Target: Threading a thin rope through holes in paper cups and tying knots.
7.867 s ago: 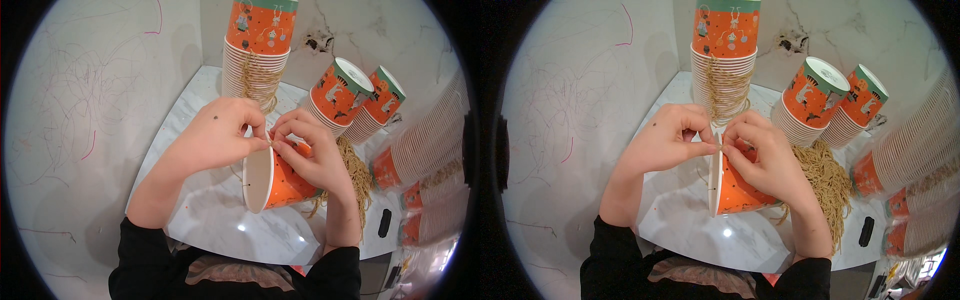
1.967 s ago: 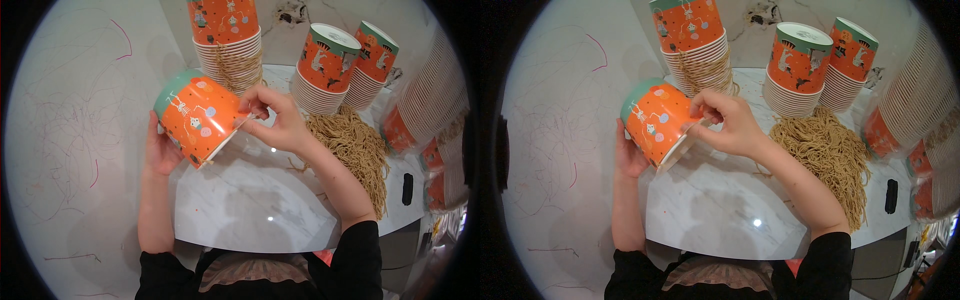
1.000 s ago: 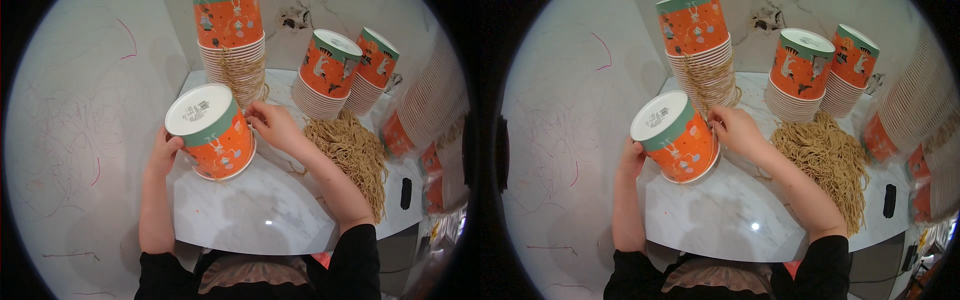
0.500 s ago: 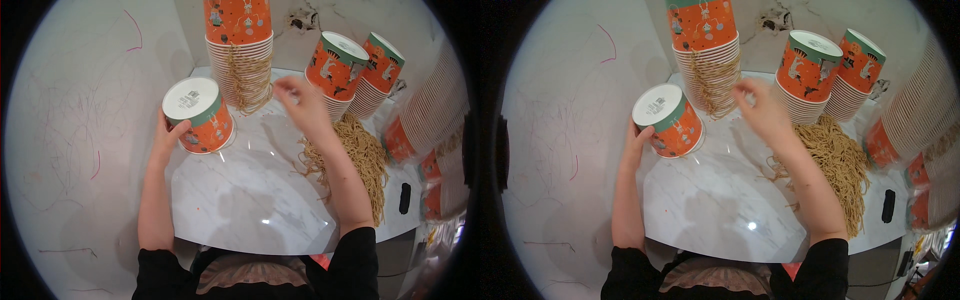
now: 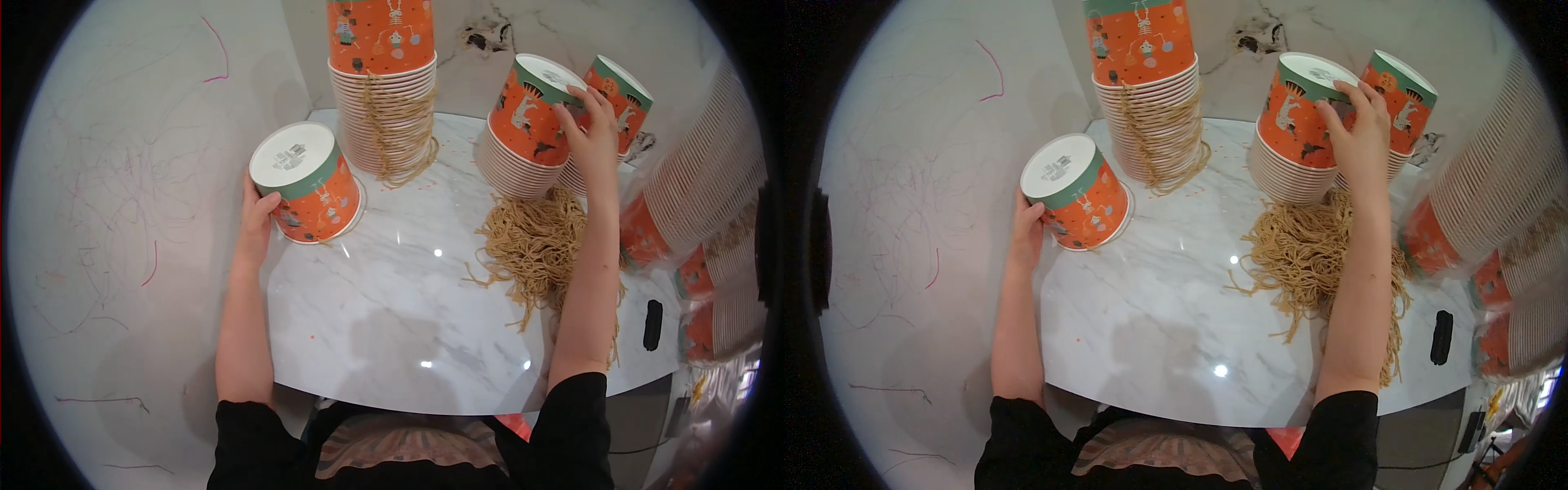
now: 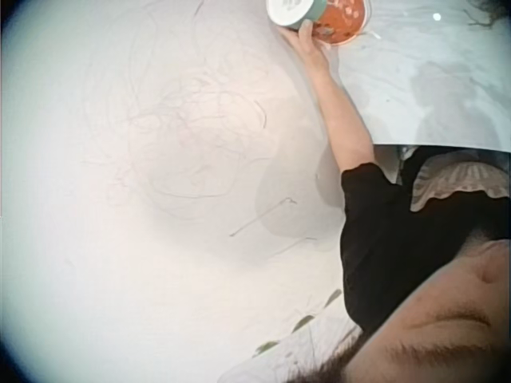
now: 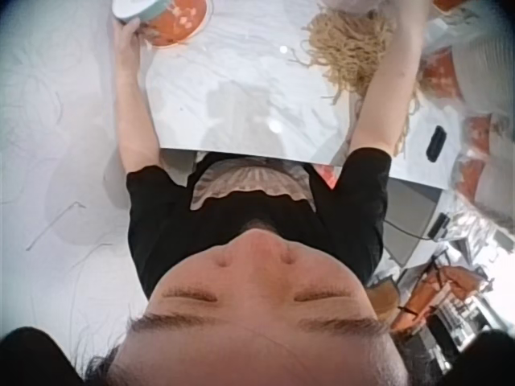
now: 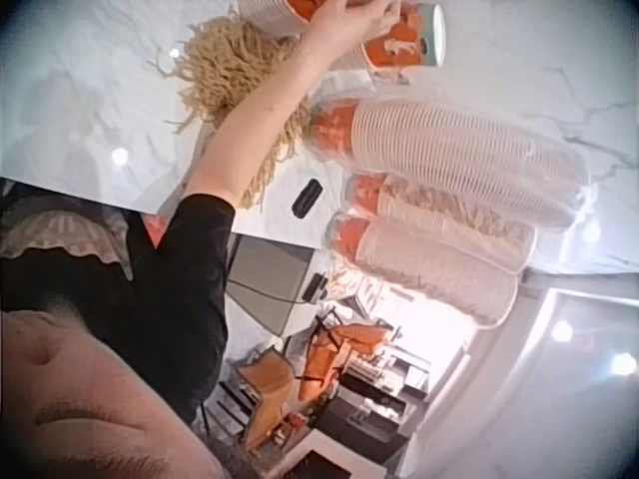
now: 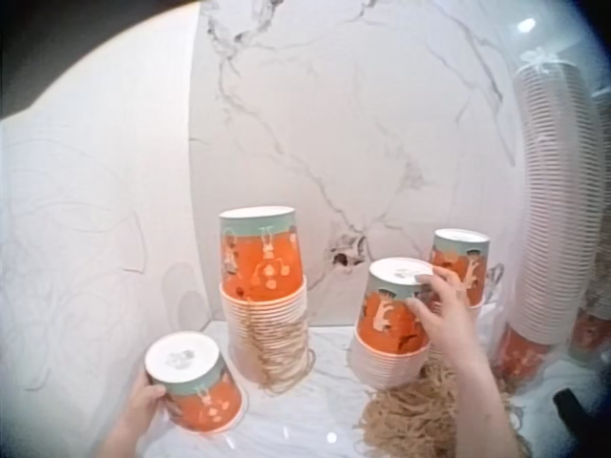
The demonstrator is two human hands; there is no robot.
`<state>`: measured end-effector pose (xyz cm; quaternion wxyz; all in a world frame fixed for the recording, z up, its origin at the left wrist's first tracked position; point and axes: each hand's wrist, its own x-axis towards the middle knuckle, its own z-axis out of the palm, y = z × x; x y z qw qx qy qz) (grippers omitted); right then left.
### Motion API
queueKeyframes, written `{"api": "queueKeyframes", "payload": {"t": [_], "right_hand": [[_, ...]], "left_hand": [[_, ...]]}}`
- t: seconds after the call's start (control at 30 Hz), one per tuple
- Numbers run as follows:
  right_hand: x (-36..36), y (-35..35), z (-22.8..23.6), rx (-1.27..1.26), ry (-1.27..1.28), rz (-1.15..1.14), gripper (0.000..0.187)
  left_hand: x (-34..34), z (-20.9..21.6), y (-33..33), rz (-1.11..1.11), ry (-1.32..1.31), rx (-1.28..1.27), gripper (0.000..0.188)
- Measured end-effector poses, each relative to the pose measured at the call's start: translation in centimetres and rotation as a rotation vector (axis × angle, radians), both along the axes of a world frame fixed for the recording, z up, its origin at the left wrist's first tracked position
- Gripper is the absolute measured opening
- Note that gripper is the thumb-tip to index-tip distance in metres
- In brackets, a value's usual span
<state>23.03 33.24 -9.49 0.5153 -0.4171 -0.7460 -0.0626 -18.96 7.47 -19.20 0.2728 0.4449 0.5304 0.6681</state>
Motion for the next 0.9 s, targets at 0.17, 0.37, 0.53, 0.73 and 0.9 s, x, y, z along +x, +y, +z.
{"api": "queueKeyframes", "payload": {"t": [0.17,0.37,0.53,0.73,0.9], "right_hand": [[-0.6,-0.5,0.2,0.024,0.082,0.073,0.026],[-1.0,-0.8,0.5,0.099,0.179,0.050,0.024],[-1.0,-2.3,2.2,0.233,0.313,0.062,0.023],[-1.1,-4.6,4.3,0.339,0.374,0.108,0.024],[-1.4,-5.8,4.9,0.364,0.426,0.175,0.024]], "left_hand": [[0.7,-0.7,0.5,0.081,-0.009,0.099,0.093],[2.3,-0.5,0.6,0.397,0.258,0.219,0.088],[5.4,0.9,-0.2,0.676,0.621,0.326,0.077],[8.8,0.7,-0.5,0.571,0.743,0.493,0.077],[10.0,0.1,-0.6,0.454,0.749,0.548,0.075]]}}
